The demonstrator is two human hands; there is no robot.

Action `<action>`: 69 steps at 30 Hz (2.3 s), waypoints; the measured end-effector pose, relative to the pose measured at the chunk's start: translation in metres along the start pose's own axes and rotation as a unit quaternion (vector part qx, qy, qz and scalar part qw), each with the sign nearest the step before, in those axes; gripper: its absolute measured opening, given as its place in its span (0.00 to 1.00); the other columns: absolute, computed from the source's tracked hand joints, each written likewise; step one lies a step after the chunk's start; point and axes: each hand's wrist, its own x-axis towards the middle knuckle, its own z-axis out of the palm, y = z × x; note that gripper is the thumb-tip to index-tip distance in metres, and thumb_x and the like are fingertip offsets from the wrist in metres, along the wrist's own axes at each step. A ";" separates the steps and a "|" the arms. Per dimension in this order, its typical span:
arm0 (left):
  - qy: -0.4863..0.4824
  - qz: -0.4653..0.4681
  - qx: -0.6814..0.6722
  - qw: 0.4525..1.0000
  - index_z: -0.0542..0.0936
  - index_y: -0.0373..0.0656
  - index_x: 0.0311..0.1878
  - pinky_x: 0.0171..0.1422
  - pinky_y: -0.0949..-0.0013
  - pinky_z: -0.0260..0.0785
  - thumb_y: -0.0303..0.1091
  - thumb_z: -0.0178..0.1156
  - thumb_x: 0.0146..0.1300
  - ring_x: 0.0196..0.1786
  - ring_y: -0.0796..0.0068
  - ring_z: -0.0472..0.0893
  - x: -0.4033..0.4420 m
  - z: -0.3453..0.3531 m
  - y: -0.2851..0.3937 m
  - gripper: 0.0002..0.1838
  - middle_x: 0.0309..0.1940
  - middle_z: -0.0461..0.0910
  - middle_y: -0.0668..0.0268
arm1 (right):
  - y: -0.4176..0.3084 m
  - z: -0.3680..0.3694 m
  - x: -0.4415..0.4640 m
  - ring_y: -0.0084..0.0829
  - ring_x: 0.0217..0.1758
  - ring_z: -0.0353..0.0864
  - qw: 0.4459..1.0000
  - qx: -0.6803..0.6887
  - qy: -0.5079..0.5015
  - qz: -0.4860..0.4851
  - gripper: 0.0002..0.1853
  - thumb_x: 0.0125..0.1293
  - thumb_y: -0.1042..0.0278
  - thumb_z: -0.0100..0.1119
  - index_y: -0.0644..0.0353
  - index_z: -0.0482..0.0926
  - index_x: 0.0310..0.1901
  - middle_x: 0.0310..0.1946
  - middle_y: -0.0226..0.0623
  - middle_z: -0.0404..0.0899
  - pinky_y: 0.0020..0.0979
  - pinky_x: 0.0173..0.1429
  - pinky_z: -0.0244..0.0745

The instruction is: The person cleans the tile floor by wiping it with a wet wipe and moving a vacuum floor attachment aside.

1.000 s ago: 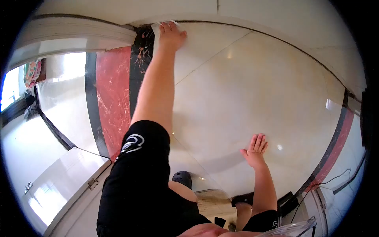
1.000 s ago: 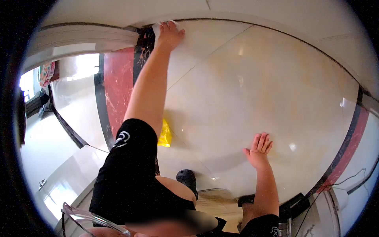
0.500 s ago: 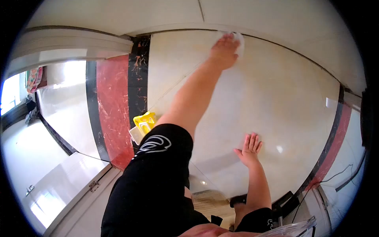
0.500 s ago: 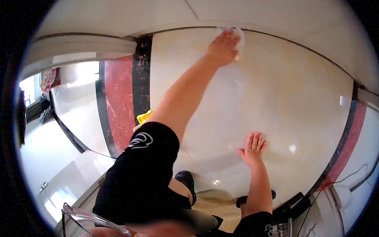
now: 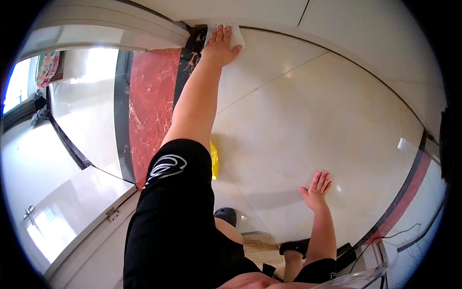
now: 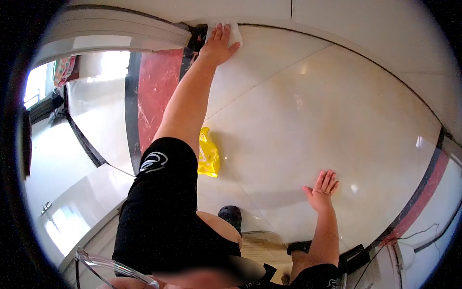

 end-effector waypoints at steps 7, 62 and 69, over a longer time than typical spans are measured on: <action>-0.022 -0.069 0.002 0.997 0.43 0.44 0.74 0.77 0.59 0.38 0.63 0.40 0.65 0.75 0.52 0.42 -0.050 0.000 -0.042 0.44 0.74 0.39 0.51 | -0.014 -0.019 -0.005 0.50 0.75 0.12 0.999 0.009 -0.030 0.029 0.53 0.64 0.41 0.50 0.60 0.24 0.70 0.72 0.51 0.17 0.55 0.71 0.10; -0.309 -0.116 0.031 0.943 0.30 0.57 0.73 0.57 0.58 0.71 0.46 0.74 0.43 0.54 0.50 0.78 -0.218 -0.027 0.142 0.67 0.68 0.45 0.33 | -0.081 -0.130 0.118 0.51 0.76 0.38 0.884 -0.025 0.441 -0.154 0.38 0.66 0.44 0.46 0.63 0.54 0.69 0.71 0.51 0.47 0.48 0.75 0.35; -0.337 -0.162 0.025 0.927 0.28 0.64 0.72 0.64 0.56 0.66 0.40 0.77 0.37 0.55 0.50 0.77 -0.212 -0.038 0.148 0.72 0.68 0.44 0.33 | -0.149 -0.217 0.185 0.38 0.77 0.39 0.861 -0.114 0.399 -0.293 0.39 0.67 0.41 0.41 0.61 0.50 0.70 0.74 0.41 0.43 0.41 0.77 0.36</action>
